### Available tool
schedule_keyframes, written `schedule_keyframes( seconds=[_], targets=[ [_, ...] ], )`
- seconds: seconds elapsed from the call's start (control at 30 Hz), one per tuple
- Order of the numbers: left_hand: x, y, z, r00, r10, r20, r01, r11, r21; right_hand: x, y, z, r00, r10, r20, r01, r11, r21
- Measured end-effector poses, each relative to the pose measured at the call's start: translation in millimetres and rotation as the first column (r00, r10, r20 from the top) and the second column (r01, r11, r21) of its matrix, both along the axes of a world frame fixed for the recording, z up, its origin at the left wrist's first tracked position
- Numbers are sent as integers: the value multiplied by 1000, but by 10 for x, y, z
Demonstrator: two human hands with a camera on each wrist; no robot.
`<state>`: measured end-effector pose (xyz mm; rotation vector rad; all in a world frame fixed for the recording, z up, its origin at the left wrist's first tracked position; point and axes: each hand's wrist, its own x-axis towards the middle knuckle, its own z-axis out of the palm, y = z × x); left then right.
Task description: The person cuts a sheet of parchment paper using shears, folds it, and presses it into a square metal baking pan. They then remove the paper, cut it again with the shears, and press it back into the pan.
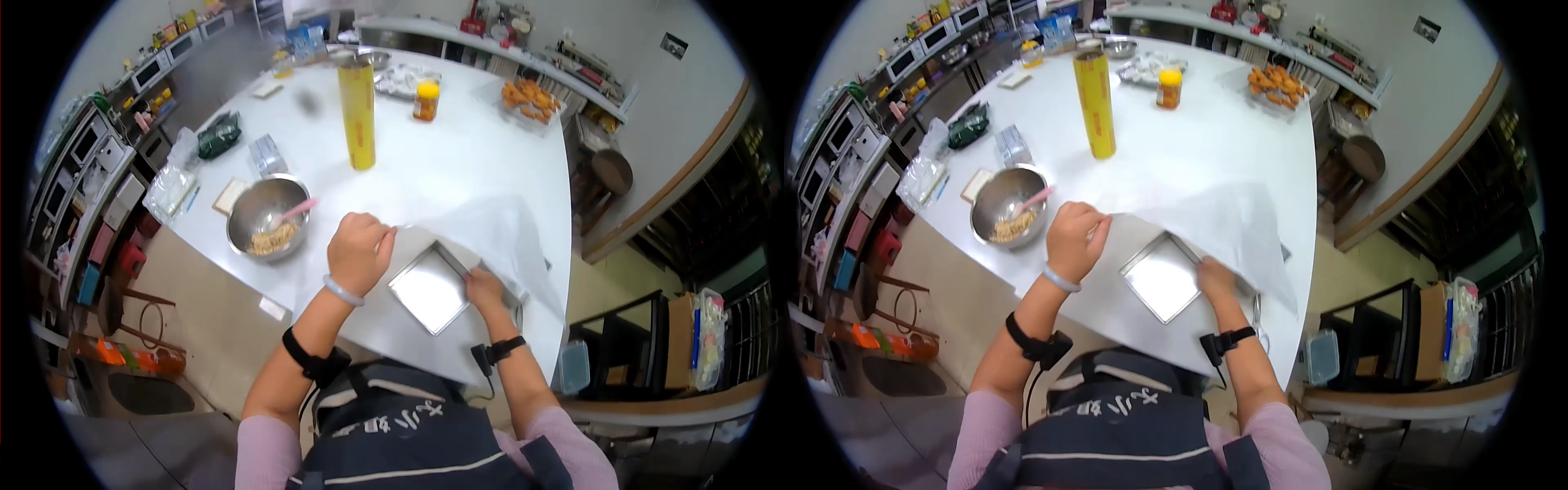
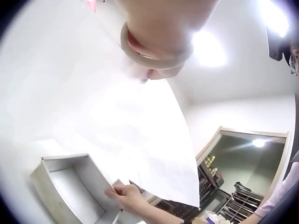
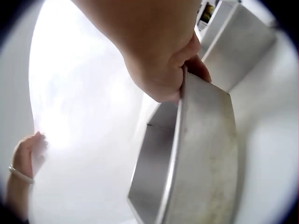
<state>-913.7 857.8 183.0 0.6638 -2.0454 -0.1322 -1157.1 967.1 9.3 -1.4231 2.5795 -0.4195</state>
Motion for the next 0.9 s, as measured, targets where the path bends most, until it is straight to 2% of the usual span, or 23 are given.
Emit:
schedule_keyframes(
  seconds=[0.07, 0.1, 0.13, 0.23, 0.43, 0.53, 0.7, 0.77, 0.83, 0.9],
  targets=[
    [46, -132, 219, 1000, 1, -19, -1, 999, -41, -455, -271, -187, 926, 68, -371, -187, 937, -295],
    [67, -164, 304, 1000, -27, 11, 27, 1000, -4, -569, -394, -73, 908, 53, -416, -158, 962, -221],
    [85, -172, 383, 997, -57, 44, 55, 998, 41, -681, -463, -62, 913, 56, -405, -124, 982, -144],
    [115, -213, 613, 994, -90, 59, 89, 996, 26, -927, -606, -104, 948, 74, -309, -37, 992, 125],
    [283, -287, 1048, 987, -146, 73, 138, 985, 100, -1215, -954, -211, 970, 66, -236, -1, 964, 267],
    [370, -284, 1253, 983, -169, 69, 157, 975, 157, -1289, -1091, -195, 974, 52, -219, 7, 966, 259],
    [490, -180, 1513, 943, -330, 52, 317, 933, 169, -1385, -1146, -162, 983, 22, -183, 17, 977, 212],
    [563, -131, 1555, 930, -365, 45, 353, 920, 167, -1425, -1154, -108, 987, -2, -161, 26, 989, 145],
    [647, -85, 1558, 857, -514, 32, 506, 853, 129, -1439, -1129, -33, 990, -42, -135, 51, 997, 61],
    [765, -43, 1514, 828, -560, 37, 550, 823, 139, -1484, -1109, 108, 992, -91, -91, 85, 994, -66]
  ],
)
